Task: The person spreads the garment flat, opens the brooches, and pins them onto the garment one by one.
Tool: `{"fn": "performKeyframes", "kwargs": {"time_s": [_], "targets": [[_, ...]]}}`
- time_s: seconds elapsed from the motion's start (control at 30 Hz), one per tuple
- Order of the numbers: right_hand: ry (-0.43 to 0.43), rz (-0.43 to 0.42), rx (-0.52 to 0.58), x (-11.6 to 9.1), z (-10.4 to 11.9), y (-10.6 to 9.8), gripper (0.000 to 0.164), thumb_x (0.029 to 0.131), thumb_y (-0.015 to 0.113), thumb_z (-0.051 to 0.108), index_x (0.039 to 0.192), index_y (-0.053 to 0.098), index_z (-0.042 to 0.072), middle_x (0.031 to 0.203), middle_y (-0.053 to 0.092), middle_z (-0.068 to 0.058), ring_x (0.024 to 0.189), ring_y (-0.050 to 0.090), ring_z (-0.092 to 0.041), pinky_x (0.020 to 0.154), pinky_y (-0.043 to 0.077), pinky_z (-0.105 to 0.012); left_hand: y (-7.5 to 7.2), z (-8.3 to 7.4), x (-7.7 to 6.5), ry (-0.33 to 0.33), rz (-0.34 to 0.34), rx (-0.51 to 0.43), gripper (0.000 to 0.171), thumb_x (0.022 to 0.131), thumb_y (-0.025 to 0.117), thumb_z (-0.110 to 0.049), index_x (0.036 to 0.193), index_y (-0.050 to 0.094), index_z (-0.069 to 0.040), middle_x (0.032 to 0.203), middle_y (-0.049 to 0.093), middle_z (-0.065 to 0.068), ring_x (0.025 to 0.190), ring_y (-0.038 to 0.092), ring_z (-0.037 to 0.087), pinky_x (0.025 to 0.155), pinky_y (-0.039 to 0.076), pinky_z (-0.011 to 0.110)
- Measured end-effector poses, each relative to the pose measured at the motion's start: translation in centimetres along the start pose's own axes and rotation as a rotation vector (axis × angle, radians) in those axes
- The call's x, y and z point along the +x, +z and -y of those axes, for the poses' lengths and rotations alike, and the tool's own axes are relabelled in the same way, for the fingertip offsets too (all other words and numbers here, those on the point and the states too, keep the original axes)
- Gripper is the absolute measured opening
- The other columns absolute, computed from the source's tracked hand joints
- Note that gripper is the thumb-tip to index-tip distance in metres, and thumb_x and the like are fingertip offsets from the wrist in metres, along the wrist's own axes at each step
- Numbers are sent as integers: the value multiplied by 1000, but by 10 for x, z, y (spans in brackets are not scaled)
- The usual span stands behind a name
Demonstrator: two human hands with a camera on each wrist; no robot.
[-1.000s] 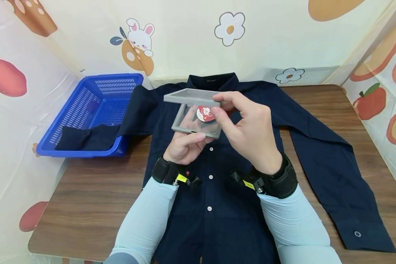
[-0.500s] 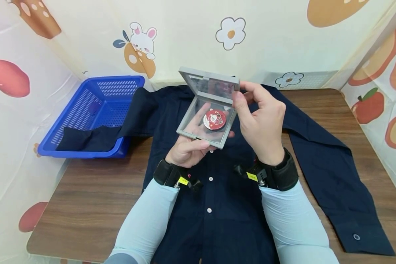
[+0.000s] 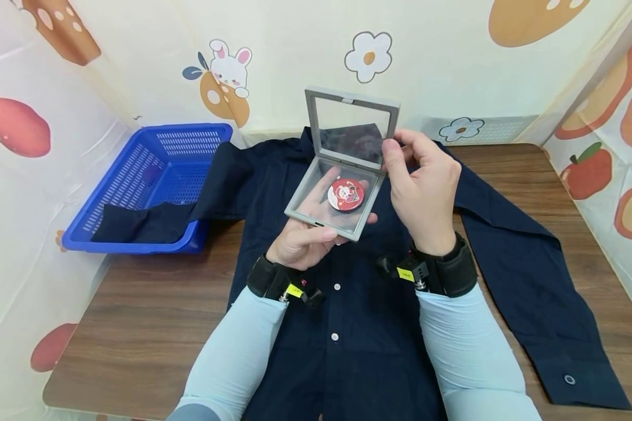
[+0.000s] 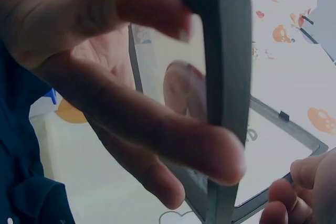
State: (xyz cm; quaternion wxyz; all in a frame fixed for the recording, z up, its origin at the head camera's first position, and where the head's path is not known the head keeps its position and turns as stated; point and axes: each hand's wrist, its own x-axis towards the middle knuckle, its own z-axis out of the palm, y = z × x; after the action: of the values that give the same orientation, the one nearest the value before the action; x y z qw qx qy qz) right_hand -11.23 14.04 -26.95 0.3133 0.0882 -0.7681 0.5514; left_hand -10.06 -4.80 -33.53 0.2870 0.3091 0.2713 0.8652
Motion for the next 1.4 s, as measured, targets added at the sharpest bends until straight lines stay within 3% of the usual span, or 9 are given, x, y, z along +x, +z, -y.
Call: {"fn": "performKeyframes", "kwargs": {"time_s": [0.3, 0.57, 0.93, 1.13, 1.3, 1.4], "targets": [[66, -10, -72, 3, -7, 1, 28, 94, 63, 28, 100, 74, 4, 66, 58, 0, 61, 53, -11, 52, 32, -26, 2, 2, -1, -4, -36, 28, 96, 82, 27, 25, 154, 1, -33, 157, 12, 9, 129, 37, 52, 94, 47, 32], [69, 13, -84, 4, -9, 1, 30, 94, 62, 31, 100, 74, 4, 67, 58, 2, 62, 52, -12, 52, 31, -27, 1, 3, -1, 4, -50, 21, 95, 83, 29, 25, 153, 0, -33, 157, 12, 10, 130, 35, 52, 96, 46, 33], [73, 69, -50, 2, -11, 2, 27, 94, 63, 23, 112, 68, 3, 69, 57, 2, 59, 45, -13, 54, 29, -27, 0, 4, 0, 86, -135, 61, 93, 87, 30, 23, 153, -1, -35, 158, 13, 11, 131, 35, 50, 96, 47, 32], [12, 170, -114, 0, -8, 3, 26, 92, 65, 22, 113, 68, 6, 74, 58, 2, 60, 46, -12, 56, 33, -24, 1, 5, 1, 116, -205, 78, 92, 87, 30, 24, 153, 1, -34, 157, 16, 9, 130, 41, 45, 92, 48, 30], [-34, 285, -166, -3, -5, 6, 29, 92, 65, 25, 116, 67, 9, 81, 57, -1, 70, 49, -11, 63, 39, -22, 2, 5, 0, 118, -245, 77, 93, 86, 30, 25, 154, -1, -31, 155, 18, 11, 134, 25, 51, 91, 49, 28], [-74, 354, -203, -4, -6, 8, 31, 91, 67, 24, 118, 66, 8, 87, 57, -4, 79, 51, -11, 73, 43, -26, 2, 5, 0, 116, -250, 73, 94, 86, 30, 25, 154, -4, -30, 155, 17, 11, 134, 29, 49, 93, 48, 29]]}}
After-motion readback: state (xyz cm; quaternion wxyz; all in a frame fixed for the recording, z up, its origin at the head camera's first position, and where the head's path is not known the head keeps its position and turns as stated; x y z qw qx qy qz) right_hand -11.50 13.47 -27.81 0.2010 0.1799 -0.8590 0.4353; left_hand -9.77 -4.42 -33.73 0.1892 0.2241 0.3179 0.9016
